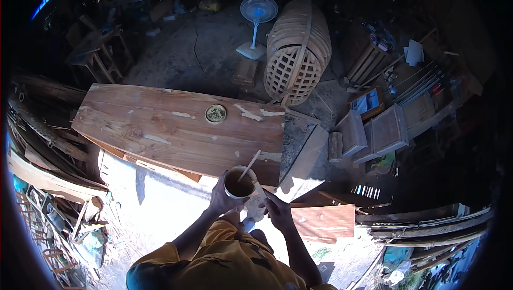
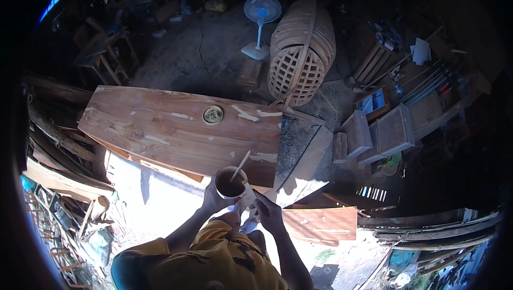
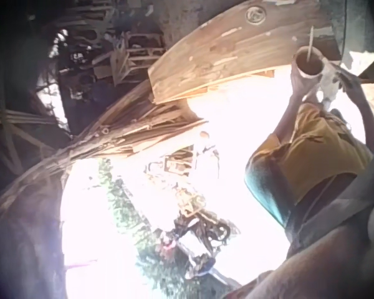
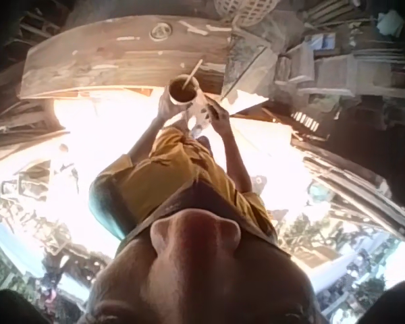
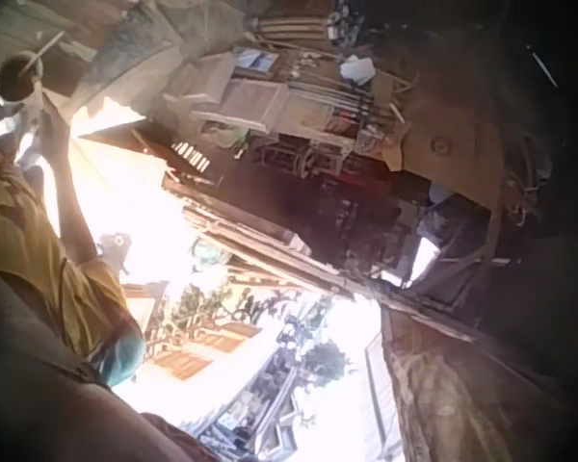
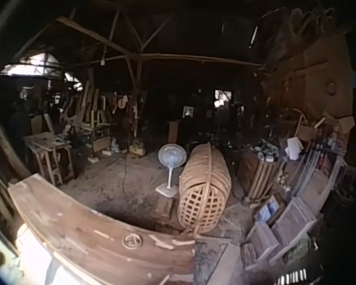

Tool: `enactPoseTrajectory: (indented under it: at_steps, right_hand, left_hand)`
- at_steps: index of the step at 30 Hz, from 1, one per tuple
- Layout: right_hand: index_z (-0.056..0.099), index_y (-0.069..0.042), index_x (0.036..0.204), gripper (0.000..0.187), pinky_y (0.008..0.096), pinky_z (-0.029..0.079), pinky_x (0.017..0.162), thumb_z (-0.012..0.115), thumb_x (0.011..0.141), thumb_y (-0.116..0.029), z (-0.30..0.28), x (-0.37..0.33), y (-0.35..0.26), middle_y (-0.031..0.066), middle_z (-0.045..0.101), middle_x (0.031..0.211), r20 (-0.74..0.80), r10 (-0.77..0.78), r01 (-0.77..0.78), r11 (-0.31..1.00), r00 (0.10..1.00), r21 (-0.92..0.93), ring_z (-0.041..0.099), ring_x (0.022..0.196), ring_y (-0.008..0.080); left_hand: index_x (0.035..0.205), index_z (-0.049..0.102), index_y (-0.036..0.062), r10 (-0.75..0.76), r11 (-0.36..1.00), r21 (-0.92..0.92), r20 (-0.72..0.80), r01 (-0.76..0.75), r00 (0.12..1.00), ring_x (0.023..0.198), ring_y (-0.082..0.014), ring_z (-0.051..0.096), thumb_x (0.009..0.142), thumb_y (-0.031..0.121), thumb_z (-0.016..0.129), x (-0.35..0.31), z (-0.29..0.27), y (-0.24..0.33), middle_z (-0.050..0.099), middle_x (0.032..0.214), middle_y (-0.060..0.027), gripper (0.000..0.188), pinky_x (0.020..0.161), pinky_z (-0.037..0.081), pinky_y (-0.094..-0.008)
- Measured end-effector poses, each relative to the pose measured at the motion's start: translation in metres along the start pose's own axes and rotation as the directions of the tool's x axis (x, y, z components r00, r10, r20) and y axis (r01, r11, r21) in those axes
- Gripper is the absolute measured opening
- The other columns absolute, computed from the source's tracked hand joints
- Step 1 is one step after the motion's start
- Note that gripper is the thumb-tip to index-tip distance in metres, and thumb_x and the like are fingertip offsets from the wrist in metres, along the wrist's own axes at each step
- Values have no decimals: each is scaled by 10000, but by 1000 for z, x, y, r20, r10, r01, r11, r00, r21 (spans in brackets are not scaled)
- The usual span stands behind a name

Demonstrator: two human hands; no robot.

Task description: The person scoops wood filler from a container with a wooden stick and applies it onto a wooden board and a wooden cabinet.

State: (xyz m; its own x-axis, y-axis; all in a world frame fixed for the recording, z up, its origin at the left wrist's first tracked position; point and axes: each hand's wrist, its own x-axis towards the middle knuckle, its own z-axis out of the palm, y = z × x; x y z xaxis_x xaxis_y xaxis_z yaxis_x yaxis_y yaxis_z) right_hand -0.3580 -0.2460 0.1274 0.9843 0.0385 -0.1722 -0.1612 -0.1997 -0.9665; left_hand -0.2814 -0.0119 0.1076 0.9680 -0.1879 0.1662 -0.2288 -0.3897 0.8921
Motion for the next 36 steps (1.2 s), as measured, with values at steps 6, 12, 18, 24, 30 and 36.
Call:
enactPoseTrajectory:
  at_steps: [6,12,18,24,30,36]
  right_hand:
    - [684,-12,1223,232,264,508,605,543,1112,-158,-3,37,-9,66,760,879,-46,32,-33,999,998,-7,615,652,78]
    - [632,-86,1390,418,323,473,790,571,1111,-391,-49,52,20,89,592,1056,104,301,-292,952,948,-97,586,927,186]
    - [675,-78,1201,283,281,437,695,517,1128,-302,-79,111,-32,27,626,923,447,61,6,989,892,-147,537,776,120]
    - [667,0,1193,340,248,400,541,496,1130,-287,-62,164,-55,57,682,798,498,-50,94,994,866,-63,505,594,59]
    - [646,-9,1005,287,275,439,570,515,1129,-231,-119,157,-9,62,702,810,426,-7,-2,1000,905,20,558,623,82]
    - [652,-33,944,299,269,404,559,532,1111,-250,-168,128,10,16,629,722,280,95,-67,992,955,-110,514,598,76]
  left_hand:
    - [1510,435,62,-76,997,-13,-50,75,996,1323,-358,618,636,369,1025,35,6,-27,584,1426,-195,1099,1107,527,-471]
    - [1592,321,7,-90,996,-25,-17,89,996,1460,-404,484,668,583,939,50,61,-64,494,1544,-242,1252,1199,431,-493]
    - [1595,332,-14,-91,995,17,-247,98,965,1460,-412,476,654,561,904,56,96,-63,479,1557,-260,1243,1205,427,-504]
    - [1560,389,-18,-130,984,42,-498,174,857,1403,-418,529,604,576,939,50,98,-62,538,1491,-267,1253,1175,455,-491]
    - [1625,304,3,-74,931,289,-449,223,891,1580,-456,276,656,608,941,18,86,-74,344,1674,-250,1308,1303,246,-557]
    - [1642,354,79,-175,729,516,-495,450,851,1628,-429,147,1003,594,627,-22,68,-81,313,1722,-163,865,1304,191,-606]
